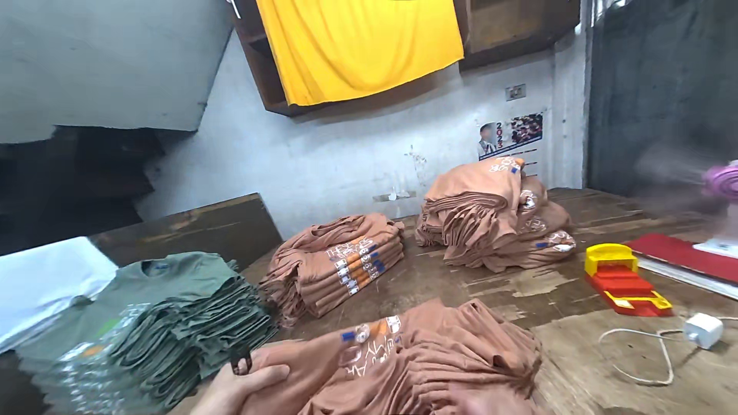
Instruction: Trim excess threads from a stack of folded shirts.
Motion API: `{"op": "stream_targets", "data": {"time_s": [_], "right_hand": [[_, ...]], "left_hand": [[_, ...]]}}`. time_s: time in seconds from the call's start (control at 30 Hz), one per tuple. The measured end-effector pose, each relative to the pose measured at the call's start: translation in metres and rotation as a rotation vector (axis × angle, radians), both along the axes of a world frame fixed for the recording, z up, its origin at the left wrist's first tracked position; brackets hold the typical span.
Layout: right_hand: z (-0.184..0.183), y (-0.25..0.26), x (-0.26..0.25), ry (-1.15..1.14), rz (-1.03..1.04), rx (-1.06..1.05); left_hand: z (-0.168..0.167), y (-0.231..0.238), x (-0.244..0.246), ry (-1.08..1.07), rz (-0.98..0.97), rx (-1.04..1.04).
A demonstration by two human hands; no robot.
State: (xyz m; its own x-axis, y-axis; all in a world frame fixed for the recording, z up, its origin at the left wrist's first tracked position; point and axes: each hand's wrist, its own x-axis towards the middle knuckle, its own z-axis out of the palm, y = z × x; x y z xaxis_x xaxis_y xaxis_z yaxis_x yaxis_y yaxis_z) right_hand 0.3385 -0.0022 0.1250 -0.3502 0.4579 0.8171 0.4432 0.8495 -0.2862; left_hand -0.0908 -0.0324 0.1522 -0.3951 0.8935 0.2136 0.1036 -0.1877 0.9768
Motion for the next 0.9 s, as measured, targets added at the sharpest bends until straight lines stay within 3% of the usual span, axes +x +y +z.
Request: {"op": "stream_targets", "data": {"time_s": [0.07, 0.13, 0.2, 0.27, 0.33, 0.37, 0.47, 0.57, 0.67, 0.73, 0.83, 0.9], "right_hand": [[0.044, 0.050, -0.009, 0.121, -0.080, -0.182], [0.067, 0.112, -0.009, 0.216, -0.077, -0.498], [0.071, 0.155, 0.001, 0.294, 0.137, -0.898], [0.066, 0.172, 0.010, 0.394, 0.452, -1.053], [0.074, 0.173, 0.018, 0.408, 0.539, -1.000], [0.083, 0.168, 0.022, 0.411, 0.433, -0.914], [0.130, 0.139, 0.028, 0.323, -0.135, -0.536], [0.167, 0.075, -0.001, 0.310, -0.465, -0.261], [0.142, 0.020, -0.048, 0.355, -0.432, 0.030], [0.105, -0.005, -0.074, 0.319, -0.366, 0.111], [0.054, 0.005, -0.074, 0.285, -0.469, -0.055], [0.033, 0.028, -0.052, 0.387, -0.502, -0.091]], "left_hand": [[0.038, -0.024, 0.017, 0.159, -0.128, 0.283], [0.074, -0.042, 0.026, 0.290, -0.280, 0.531], [0.107, -0.047, 0.035, 0.284, -0.456, 0.745], [0.130, -0.039, 0.029, 0.246, -0.617, 0.843], [0.141, -0.043, 0.046, 0.034, -0.315, 0.720], [0.143, -0.038, 0.041, -0.001, -0.169, 0.614], [0.156, -0.010, 0.036, 0.111, 0.188, 0.384], [0.154, -0.001, 0.086, 0.043, 0.299, 0.412], [0.135, 0.003, 0.181, -0.249, 0.205, 0.568], [0.116, 0.009, 0.226, -0.360, 0.015, 0.578], [0.082, 0.018, 0.222, -0.336, -0.404, 0.368], [0.063, 0.022, 0.200, -0.159, -0.497, 0.265]]}}
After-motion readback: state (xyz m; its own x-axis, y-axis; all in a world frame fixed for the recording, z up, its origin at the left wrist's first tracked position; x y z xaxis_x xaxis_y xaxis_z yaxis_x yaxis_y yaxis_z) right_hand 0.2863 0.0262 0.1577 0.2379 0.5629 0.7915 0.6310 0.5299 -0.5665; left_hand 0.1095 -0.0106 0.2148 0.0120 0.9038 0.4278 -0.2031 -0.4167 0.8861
